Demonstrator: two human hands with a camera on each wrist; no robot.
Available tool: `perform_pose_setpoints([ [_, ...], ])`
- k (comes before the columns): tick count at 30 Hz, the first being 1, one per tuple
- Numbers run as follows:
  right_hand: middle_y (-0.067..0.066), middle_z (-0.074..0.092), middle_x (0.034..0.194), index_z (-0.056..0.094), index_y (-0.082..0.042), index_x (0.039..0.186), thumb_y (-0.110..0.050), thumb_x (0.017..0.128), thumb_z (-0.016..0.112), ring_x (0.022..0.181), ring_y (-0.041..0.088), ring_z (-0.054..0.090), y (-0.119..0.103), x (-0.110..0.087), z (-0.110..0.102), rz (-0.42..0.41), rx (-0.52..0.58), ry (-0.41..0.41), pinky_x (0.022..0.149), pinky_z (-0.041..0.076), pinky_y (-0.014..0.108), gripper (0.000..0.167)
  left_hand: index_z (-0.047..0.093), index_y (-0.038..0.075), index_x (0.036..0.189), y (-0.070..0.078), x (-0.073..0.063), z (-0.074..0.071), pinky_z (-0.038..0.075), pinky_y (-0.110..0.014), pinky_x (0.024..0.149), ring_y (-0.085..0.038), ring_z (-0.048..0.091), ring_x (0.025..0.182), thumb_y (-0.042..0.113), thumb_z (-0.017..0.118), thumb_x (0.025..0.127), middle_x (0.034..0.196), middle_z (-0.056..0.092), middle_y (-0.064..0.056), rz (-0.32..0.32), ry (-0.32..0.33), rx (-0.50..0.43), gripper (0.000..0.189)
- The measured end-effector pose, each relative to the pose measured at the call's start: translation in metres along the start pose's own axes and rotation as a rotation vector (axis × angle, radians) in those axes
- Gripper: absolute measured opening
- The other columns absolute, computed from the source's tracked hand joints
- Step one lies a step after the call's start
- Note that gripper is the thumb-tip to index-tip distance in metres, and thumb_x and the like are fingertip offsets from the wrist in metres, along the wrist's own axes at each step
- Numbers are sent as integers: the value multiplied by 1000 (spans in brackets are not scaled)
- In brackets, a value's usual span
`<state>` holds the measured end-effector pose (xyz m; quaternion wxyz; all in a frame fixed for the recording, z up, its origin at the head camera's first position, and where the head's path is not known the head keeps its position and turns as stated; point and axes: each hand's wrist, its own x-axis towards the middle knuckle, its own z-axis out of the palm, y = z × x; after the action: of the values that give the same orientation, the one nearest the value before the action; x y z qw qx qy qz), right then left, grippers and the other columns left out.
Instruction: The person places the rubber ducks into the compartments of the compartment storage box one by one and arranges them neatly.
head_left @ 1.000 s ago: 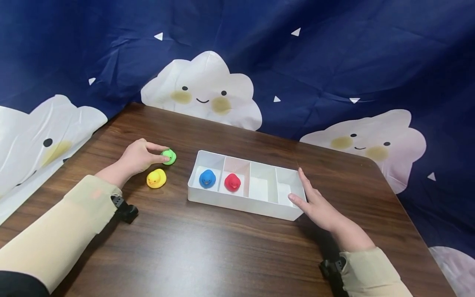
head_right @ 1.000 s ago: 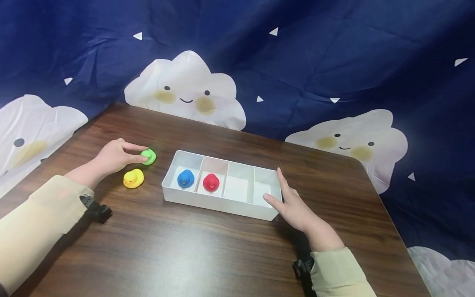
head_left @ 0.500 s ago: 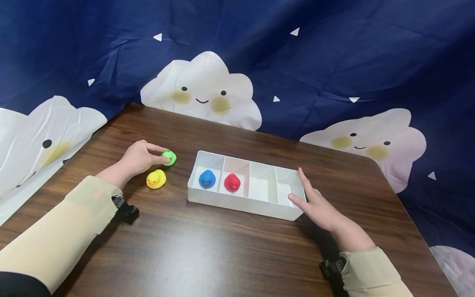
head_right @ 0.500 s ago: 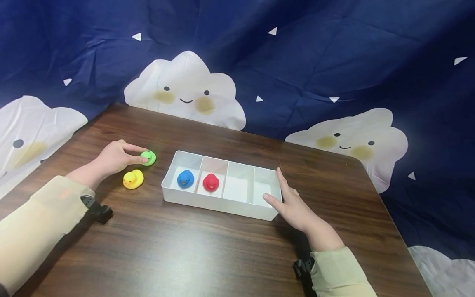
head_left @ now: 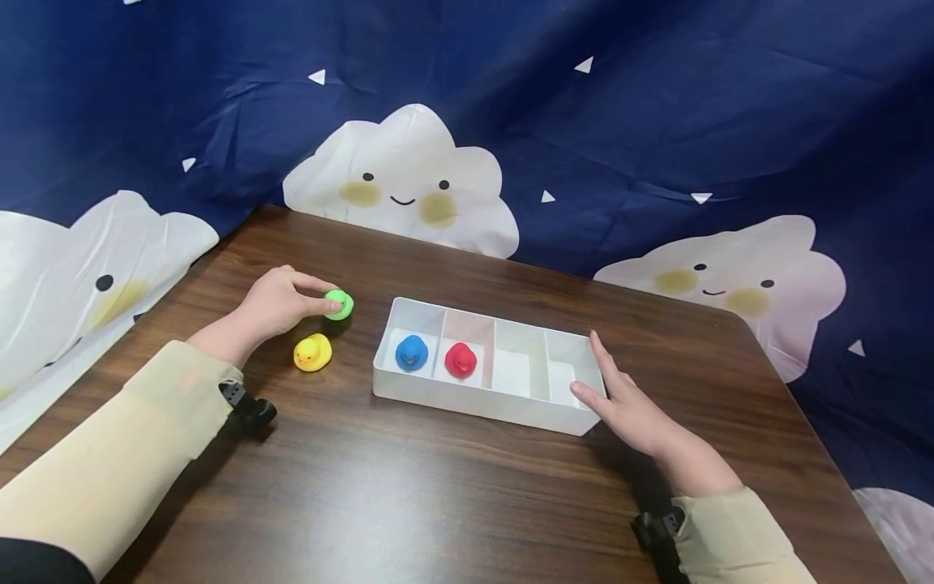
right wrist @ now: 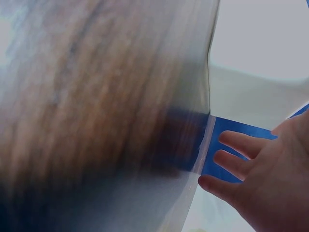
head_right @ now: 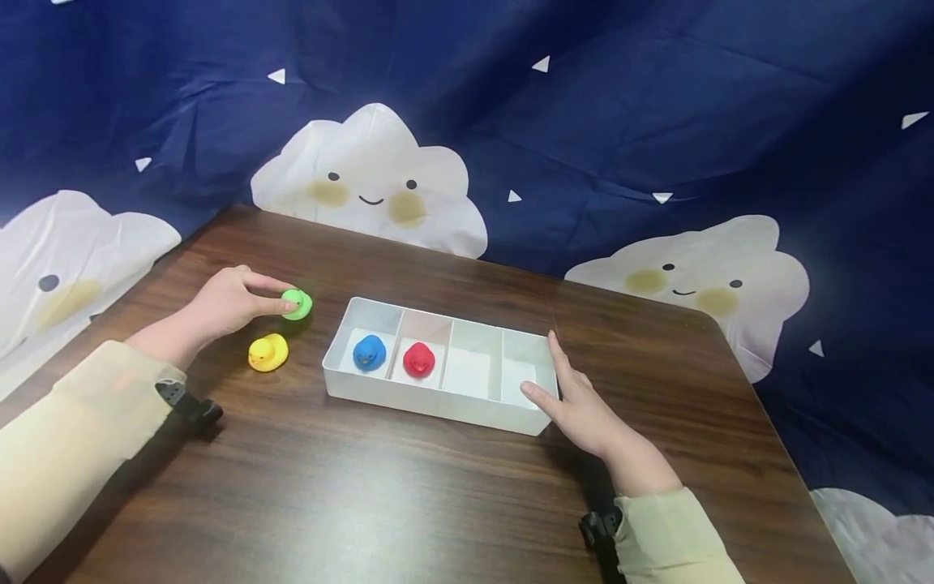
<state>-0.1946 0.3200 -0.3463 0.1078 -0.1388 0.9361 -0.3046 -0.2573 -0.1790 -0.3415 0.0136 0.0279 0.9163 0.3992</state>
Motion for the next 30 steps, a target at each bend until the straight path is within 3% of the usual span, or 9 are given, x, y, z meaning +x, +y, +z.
perform_pose_setpoints([
  [8, 17, -2, 163, -11, -25, 158, -46, 102, 48, 141, 55, 5, -2, -3, 0, -3, -1, 2, 100, 12, 77, 84, 75, 6, 114, 25, -7, 2, 36, -40, 78, -32, 44, 99, 36, 82, 81, 111, 52, -20, 57, -5, -52, 45],
  [13, 17, -3, 163, -11, -24, 158, -46, 103, 48, 141, 55, 4, -2, -4, 0, -5, 1, 2, 100, 12, 77, 84, 76, 6, 112, 39, -9, 4, 36, -39, 81, -31, 43, 104, 32, 83, 80, 113, 51, -19, 61, -35, -94, 42],
  [21, 17, -2, 163, -12, -26, 158, -44, 103, 48, 141, 55, 5, 2, -4, 1, -18, -2, 12, 101, 13, 76, 83, 78, 10, 107, 62, -9, 4, 36, -42, 88, -31, 42, 113, 32, 83, 79, 124, 53, -19, 113, -49, -77, 36],
  [27, 17, -2, 163, -12, -27, 158, -46, 103, 48, 141, 55, 6, 1, -2, 1, -13, -13, 9, 100, 13, 77, 83, 78, 10, 107, 81, -12, 6, 37, -40, 72, -28, 43, 93, 30, 82, 81, 100, 57, -14, 170, -59, -33, 33],
  [30, 18, -2, 163, -12, -27, 158, -45, 103, 48, 141, 56, 6, -2, -2, 0, -12, -13, 2, 100, 13, 77, 84, 78, 11, 108, 90, -11, 10, 38, -41, 75, -28, 44, 97, 32, 82, 81, 104, 57, -13, 162, -78, -34, 34],
])
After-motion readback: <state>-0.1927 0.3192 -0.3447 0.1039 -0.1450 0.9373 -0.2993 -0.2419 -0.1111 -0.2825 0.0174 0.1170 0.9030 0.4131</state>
